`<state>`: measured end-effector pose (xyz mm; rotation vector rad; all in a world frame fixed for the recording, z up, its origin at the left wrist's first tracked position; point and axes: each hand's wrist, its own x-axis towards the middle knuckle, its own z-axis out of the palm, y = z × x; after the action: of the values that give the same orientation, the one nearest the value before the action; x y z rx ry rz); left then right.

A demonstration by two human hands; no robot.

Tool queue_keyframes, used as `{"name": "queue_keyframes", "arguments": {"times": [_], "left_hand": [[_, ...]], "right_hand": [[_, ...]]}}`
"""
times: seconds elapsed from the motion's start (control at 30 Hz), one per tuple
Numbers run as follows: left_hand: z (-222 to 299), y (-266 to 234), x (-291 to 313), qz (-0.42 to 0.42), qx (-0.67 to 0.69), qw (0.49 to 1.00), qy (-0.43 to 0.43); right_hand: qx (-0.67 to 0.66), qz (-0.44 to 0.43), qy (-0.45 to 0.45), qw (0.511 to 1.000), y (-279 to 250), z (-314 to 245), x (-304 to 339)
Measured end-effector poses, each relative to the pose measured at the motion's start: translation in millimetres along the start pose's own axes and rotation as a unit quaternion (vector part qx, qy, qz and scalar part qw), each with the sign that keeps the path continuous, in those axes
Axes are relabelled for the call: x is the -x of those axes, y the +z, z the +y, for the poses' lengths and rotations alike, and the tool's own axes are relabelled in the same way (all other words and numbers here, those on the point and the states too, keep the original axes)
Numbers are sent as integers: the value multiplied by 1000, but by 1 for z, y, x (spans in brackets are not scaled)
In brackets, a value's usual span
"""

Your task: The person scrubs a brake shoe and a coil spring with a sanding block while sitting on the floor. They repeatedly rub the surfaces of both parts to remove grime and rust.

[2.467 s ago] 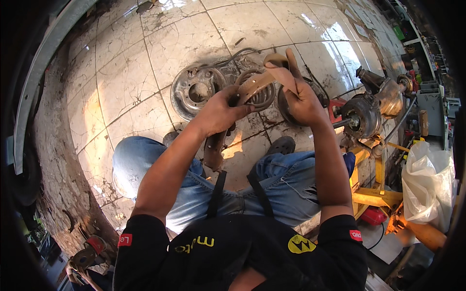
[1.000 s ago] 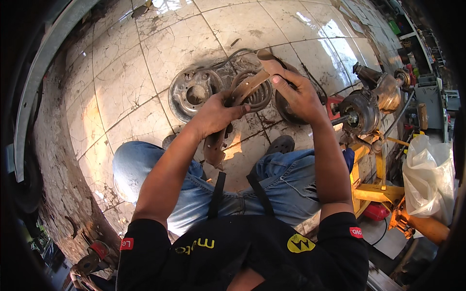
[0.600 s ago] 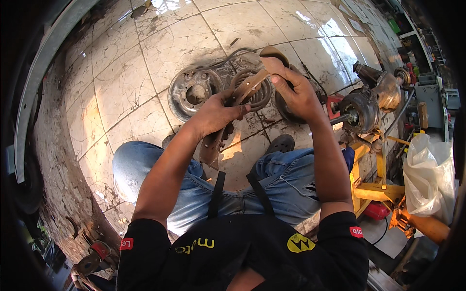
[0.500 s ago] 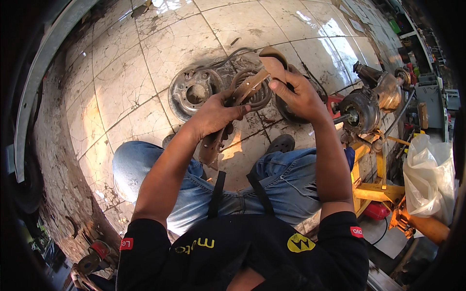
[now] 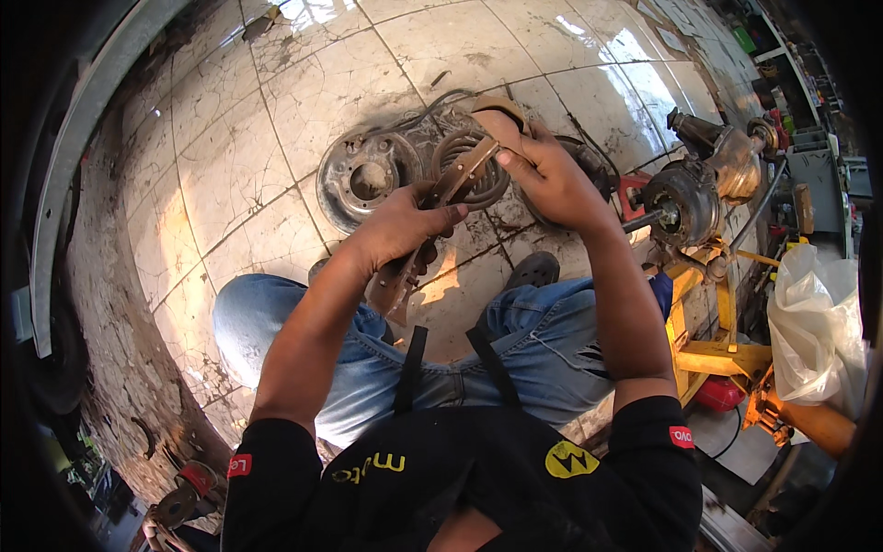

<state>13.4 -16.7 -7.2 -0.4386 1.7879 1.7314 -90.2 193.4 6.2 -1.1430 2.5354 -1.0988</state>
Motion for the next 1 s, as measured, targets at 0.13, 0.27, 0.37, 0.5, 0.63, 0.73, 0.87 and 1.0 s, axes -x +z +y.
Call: {"name": "queue_keyframes", "arguments": {"times": [0.13,0.27,0.37,0.5,0.63,0.73,0.87,1.0], "left_hand": [[-7,-4,-6,2,27,997,72],[7,-13,1,3,72,994,80],[12,-15,7,21,64,996,63],[1,-12,-5,15,32,996,77],[3,-6,-3,7,21,999,44],[-6,-3,-11,40,-41,997,58],[-2,-5,-10,21,-13,998,52],[-5,-2,-8,48,-53,994,87]], "right_hand": [[-203,-114,88,968,-11,-23,3],[-165,-138,61,975,7,-17,15],[-221,-11,85,971,-29,-13,14],[-143,46,60,987,-15,-4,8],[-38,41,-32,998,6,9,0],[5,40,11,999,9,8,2],[31,15,23,999,9,13,3],[49,14,1,999,6,3,4]]}}
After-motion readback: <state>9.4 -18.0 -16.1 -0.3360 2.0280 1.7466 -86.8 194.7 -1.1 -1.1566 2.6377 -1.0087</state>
